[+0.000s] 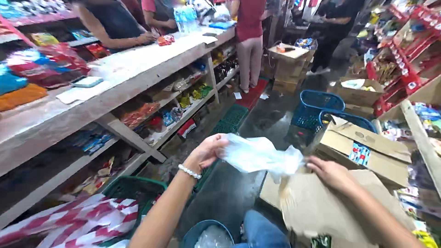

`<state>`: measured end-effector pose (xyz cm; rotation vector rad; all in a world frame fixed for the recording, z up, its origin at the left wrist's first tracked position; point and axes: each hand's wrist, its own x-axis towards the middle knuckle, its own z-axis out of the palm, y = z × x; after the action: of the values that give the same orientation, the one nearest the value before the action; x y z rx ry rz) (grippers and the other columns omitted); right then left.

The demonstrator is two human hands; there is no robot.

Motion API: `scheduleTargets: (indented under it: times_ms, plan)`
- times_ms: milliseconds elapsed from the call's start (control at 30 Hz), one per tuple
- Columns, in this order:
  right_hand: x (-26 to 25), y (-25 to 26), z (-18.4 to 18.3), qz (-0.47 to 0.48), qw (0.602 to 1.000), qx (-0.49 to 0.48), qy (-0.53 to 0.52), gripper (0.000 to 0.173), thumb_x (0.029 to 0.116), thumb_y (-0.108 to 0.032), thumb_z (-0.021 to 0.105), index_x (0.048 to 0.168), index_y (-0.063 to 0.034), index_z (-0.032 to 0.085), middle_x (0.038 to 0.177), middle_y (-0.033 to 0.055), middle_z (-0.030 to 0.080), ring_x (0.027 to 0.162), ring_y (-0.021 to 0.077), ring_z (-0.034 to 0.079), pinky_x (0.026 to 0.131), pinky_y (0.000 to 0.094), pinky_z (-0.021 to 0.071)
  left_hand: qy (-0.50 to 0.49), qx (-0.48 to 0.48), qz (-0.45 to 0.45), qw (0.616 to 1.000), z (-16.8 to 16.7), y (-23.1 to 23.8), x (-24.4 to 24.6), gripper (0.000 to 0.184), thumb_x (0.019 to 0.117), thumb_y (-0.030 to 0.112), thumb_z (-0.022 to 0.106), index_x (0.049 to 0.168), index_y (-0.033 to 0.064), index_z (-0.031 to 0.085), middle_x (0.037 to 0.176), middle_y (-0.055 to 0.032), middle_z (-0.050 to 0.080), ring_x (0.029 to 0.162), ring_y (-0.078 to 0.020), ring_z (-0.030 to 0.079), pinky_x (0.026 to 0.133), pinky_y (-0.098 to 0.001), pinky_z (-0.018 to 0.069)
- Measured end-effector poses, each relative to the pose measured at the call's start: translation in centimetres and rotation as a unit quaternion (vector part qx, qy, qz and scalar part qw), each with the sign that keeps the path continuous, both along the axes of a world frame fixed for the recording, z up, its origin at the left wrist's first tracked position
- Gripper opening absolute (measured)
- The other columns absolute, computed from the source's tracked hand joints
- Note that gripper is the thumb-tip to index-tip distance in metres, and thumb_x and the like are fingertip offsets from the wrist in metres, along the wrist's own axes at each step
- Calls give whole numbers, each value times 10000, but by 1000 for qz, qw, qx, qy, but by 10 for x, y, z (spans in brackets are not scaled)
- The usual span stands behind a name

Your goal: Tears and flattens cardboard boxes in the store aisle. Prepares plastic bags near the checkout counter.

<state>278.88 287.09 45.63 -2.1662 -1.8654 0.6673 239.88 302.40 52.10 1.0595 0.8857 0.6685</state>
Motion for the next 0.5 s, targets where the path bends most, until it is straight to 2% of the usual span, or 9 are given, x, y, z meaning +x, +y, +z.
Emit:
scheduleTargets:
  times_ms: [33, 67, 100, 167, 233, 333, 367, 433, 500]
  plan:
    - [13, 20, 1, -31, 996, -58, 59, 425, 1107, -353, 406, 1409, -132, 608, 1211, 267, 690, 1148, 489, 643, 959, 722, 449, 103, 40, -56, 992, -16, 19, 10, 313, 921, -34, 603, 1231, -25, 559, 986, -80, 674, 844, -128, 666, 793, -311, 578]
    - [24, 37, 2, -49, 982, -105, 146, 487, 1111, -373, 334, 1476, -122, 538, 1383, 211, 619, 1291, 382, 582, 1081, 615, 424, 183, 67, -92, 976, -33, 37, 20, 353, 883, -26, 693, 1219, -62, 589, 1022, -124, 675, 875, -160, 663, 826, -356, 570]
    - [31, 55, 7, -65, 959, -146, 234, 500, 1107, -360, 324, 1517, -109, 465, 1453, 168, 563, 1318, 286, 551, 1105, 514, 423, 224, 77, -99, 967, -47, 52, 29, 275, 883, 2, 712, 1140, -57, 636, 977, -114, 683, 842, -148, 660, 808, -359, 565]
    - [45, 91, 12, -72, 918, -189, 340, 521, 1043, -276, 452, 1536, -121, 390, 1353, 120, 598, 1141, 174, 619, 970, 405, 514, 218, 43, -64, 973, -61, 83, 44, 75, 971, 50, 608, 942, 3, 658, 764, -21, 632, 653, -75, 588, 651, -279, 517]
    - [64, 132, 2, -46, 896, -190, 399, 668, 855, -357, 663, 1463, -163, 462, 1105, -5, 702, 906, 67, 695, 794, 293, 596, 131, -45, -1, 990, -62, 118, 61, 312, 1071, 126, 444, 811, 89, 612, 556, 72, 517, 441, -2, 449, 442, -173, 401]
    - [87, 202, -10, -43, 852, -126, 507, 541, 736, -534, 830, 1161, -245, 662, 866, -110, 734, 732, 8, 688, 665, 208, 586, 43, -148, 41, 987, -54, 193, 83, 462, 1122, 321, 319, 843, 115, 625, 523, 79, 449, 398, -8, 360, 389, -171, 321]
    - [93, 227, -14, -66, 832, -103, 541, 425, 760, -532, 815, 1069, -271, 683, 789, -121, 701, 654, -6, 649, 597, 186, 556, 30, -164, 50, 985, -51, 222, 90, 487, 1121, 364, 301, 857, 120, 630, 533, 71, 458, 404, -17, 367, 396, -178, 331]
    - [109, 274, -33, -146, 758, -69, 632, 159, 969, -405, 625, 1003, -251, 632, 692, -118, 576, 544, -16, 545, 492, 165, 490, 9, -190, 72, 979, -42, 281, 101, 505, 1117, 405, 274, 873, 124, 616, 556, 49, 475, 428, -44, 406, 418, -201, 376]
    - [106, 325, -24, -329, 688, -14, 647, 364, 1112, -386, 309, 927, -212, 569, 630, -97, 558, 491, 6, 517, 446, 180, 460, -1, -209, 94, 973, -27, 339, 115, 466, 1121, 385, 251, 889, 131, 565, 594, 25, 506, 481, -75, 487, 478, -235, 460]
